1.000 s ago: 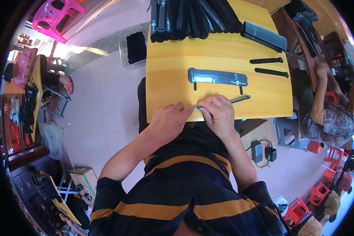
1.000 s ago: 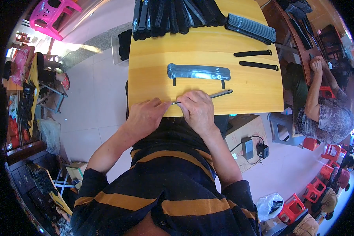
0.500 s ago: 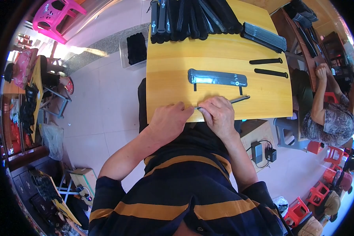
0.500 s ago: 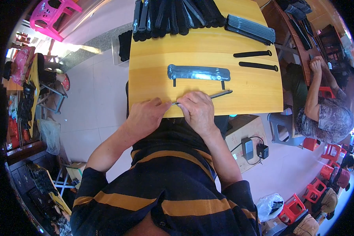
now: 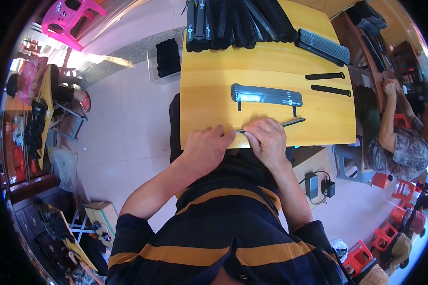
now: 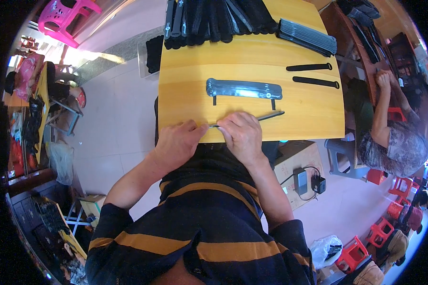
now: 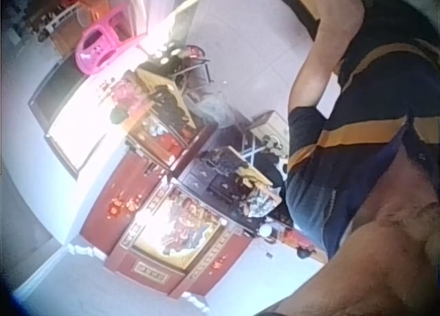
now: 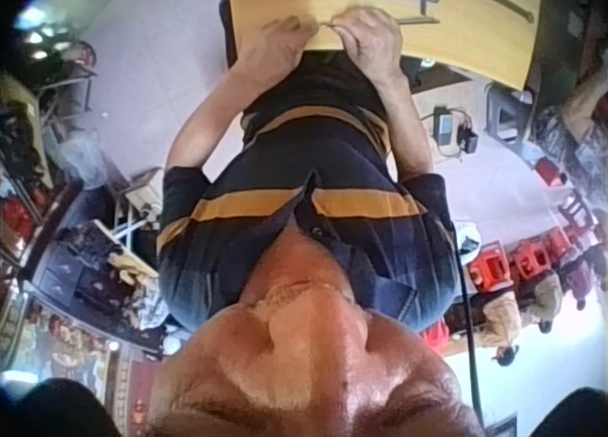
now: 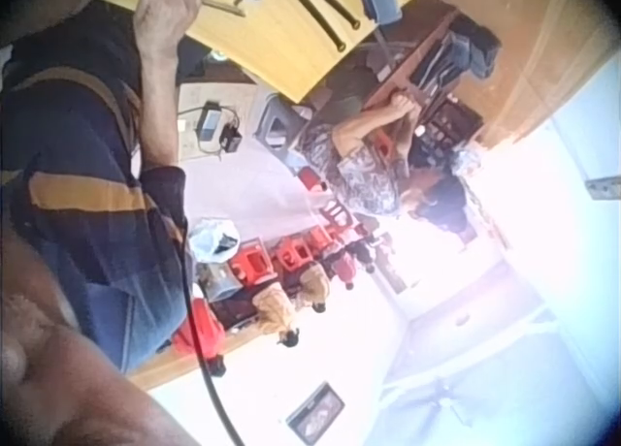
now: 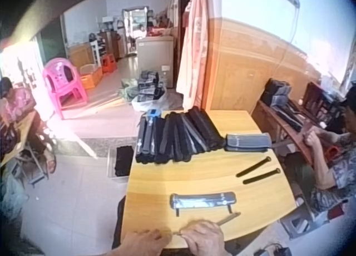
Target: Assembling plastic and metal components onto black textile straps using a screwdriver and manual manipulation.
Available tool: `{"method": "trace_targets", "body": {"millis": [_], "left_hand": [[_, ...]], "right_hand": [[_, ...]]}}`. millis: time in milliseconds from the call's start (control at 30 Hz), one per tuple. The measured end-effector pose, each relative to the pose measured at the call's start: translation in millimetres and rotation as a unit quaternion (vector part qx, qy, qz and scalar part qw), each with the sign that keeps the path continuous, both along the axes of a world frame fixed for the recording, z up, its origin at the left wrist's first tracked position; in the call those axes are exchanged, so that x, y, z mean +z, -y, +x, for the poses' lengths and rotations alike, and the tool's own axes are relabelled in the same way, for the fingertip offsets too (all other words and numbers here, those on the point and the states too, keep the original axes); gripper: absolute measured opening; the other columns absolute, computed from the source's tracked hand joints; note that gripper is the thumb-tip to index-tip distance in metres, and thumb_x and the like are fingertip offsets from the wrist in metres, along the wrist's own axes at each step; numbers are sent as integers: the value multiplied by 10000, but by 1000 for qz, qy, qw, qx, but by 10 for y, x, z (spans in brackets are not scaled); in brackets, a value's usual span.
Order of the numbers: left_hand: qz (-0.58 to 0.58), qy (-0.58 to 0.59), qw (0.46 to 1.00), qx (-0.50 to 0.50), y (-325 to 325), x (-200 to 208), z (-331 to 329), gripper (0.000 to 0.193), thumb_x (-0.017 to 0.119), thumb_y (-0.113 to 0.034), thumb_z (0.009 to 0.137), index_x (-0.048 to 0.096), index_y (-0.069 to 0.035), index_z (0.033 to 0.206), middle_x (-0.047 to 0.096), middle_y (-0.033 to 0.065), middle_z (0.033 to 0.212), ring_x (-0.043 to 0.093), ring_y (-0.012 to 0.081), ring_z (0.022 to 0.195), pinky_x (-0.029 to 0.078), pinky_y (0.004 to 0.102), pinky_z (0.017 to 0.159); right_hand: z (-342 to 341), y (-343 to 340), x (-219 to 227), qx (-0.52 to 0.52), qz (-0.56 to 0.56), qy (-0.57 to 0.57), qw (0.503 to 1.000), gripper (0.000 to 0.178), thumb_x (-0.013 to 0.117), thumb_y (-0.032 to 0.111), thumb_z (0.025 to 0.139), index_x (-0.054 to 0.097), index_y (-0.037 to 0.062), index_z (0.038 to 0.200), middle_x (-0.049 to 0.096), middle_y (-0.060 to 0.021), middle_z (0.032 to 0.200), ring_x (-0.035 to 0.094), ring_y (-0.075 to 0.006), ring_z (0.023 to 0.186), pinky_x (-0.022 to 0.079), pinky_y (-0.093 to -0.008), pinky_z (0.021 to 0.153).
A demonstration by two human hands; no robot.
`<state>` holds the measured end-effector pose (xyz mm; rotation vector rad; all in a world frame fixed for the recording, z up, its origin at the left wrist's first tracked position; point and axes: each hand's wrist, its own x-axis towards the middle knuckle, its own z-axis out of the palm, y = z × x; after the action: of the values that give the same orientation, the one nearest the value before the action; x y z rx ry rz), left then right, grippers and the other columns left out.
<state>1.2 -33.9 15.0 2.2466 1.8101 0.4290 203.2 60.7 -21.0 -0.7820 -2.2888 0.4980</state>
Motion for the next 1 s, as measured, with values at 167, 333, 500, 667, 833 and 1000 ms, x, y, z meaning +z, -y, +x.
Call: {"method": "trace_targets", "body": {"millis": [167,333,500,667,833,1000], "left_hand": [[7,-4,1000,-1,24,-1,-20,270,643,-117,881,664,-99,1149,637,97,869,712,301,744,565,440,614],[-10,-11,1000,7,43,10,-35,327,690,-69,854,701,-94,1180,652,101,873,705,302,765,576,426,662],[-31,-41,999,18,78,-51,-94,317,688,-71,866,708,-98,1182,659,97,885,707,292,776,574,427,658],[13,-12,999,27,176,33,-240,341,696,-60,864,720,-105,1201,667,71,912,707,262,790,575,399,642],[36,-4,999,8,195,77,-243,370,718,-52,852,719,-105,1218,666,58,919,705,235,783,573,370,630],[32,17,999,3,175,-16,-176,356,715,-62,863,713,-99,1216,667,62,921,707,253,772,577,382,634]], "right_hand": [[-11,6,4,-3,-2,0,1000,73,785,134,845,739,93,884,665,-40,847,668,-273,861,518,-415,793],[-10,10,1,-3,-3,6,1000,74,784,138,850,738,90,882,671,-41,850,669,-272,861,520,-414,792],[-20,5,-4,2,-6,2,1000,71,785,133,851,736,88,876,668,-42,840,668,-274,861,522,-413,796],[-3,9,-4,2,-22,7,1000,77,791,122,843,733,85,876,665,-46,843,667,-277,861,524,-418,800],[-17,4,27,-5,-31,22,999,90,792,125,836,729,87,888,657,-53,859,662,-282,867,519,-424,797],[-39,17,62,-4,-34,36,999,94,789,126,837,730,87,900,645,-53,860,654,-283,865,516,-423,787]]}}
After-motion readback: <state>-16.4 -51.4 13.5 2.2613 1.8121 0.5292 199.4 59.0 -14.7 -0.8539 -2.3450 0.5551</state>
